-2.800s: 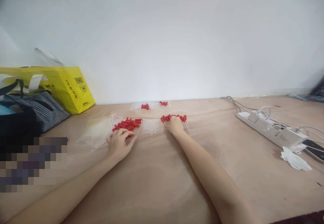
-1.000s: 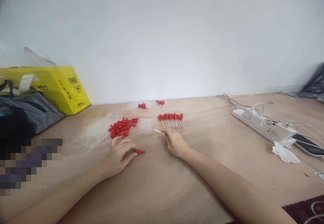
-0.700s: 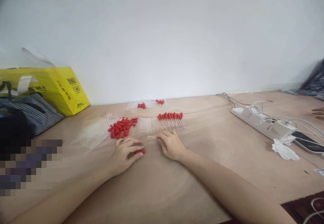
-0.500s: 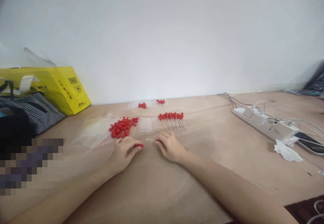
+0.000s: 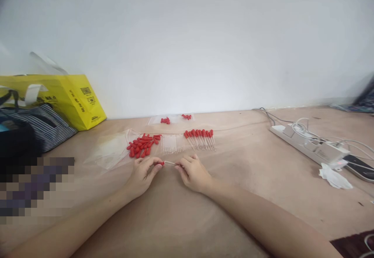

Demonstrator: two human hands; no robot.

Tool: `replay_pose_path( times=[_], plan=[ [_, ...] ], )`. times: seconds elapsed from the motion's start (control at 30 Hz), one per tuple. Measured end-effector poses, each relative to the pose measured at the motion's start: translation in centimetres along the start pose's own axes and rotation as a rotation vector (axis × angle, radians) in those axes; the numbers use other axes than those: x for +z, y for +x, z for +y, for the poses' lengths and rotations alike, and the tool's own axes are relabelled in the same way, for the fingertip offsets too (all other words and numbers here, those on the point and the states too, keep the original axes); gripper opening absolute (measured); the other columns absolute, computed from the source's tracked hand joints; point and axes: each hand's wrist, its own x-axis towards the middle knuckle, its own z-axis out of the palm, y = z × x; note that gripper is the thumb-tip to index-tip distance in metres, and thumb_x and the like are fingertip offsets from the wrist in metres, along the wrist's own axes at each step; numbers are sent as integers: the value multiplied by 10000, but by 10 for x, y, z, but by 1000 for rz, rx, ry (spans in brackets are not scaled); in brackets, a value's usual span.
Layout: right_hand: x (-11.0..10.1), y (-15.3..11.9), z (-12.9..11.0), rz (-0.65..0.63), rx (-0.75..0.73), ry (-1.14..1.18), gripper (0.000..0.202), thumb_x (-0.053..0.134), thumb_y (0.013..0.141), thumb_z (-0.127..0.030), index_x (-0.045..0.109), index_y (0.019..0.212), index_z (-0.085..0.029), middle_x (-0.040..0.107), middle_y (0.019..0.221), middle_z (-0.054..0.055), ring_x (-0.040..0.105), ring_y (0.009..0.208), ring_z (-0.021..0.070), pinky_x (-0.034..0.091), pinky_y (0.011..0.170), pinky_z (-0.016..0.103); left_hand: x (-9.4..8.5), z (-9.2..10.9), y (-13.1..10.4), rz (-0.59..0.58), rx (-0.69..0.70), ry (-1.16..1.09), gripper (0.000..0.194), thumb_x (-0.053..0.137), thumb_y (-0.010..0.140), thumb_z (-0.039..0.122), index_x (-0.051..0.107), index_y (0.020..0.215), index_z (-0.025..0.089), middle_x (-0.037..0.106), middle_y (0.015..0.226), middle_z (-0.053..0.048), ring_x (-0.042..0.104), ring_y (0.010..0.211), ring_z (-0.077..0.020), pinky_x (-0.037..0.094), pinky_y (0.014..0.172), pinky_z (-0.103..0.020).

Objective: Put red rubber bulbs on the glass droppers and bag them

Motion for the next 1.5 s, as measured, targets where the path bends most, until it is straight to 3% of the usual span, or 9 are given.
replay_pose_path(
  times=[0.3,0.67,1.07,1.37,1.5],
  plan=[
    [1,-1,1,-37,-50,-13,174,377,861,-189,546,898,-167,579,733,26,501,673,119,318,689,267,0,0,-1,19,78,28,189,395,862,288,578,865,241,634,777,30,538,758,-147,237,777,-339],
    [-2,2,4,-83,-160,-160,227,361,844,-158,585,879,-167,552,674,22,454,609,114,242,657,291,0,2,-3,51,132,25,181,430,836,292,593,786,230,603,655,28,538,678,-144,239,832,-386],
    [1,7,-1,-30,-208,-175,212,367,784,-99,573,775,-152,547,657,19,412,579,109,195,621,289,1,9,-5,96,224,42,154,468,816,258,600,748,218,617,618,36,546,628,-126,223,874,-395],
    [1,10,-3,-71,-175,-162,198,384,804,-124,579,805,-159,568,665,10,438,584,103,200,625,283,2,9,-4,45,182,43,165,465,823,295,600,754,231,643,662,34,552,656,-131,211,891,-400],
    [-3,10,0,-86,-137,-165,200,380,845,-171,579,857,-173,593,708,12,480,636,103,203,640,279,1,4,-3,36,145,34,210,533,772,403,582,902,245,651,733,25,558,730,-159,203,892,-411]
  ],
)
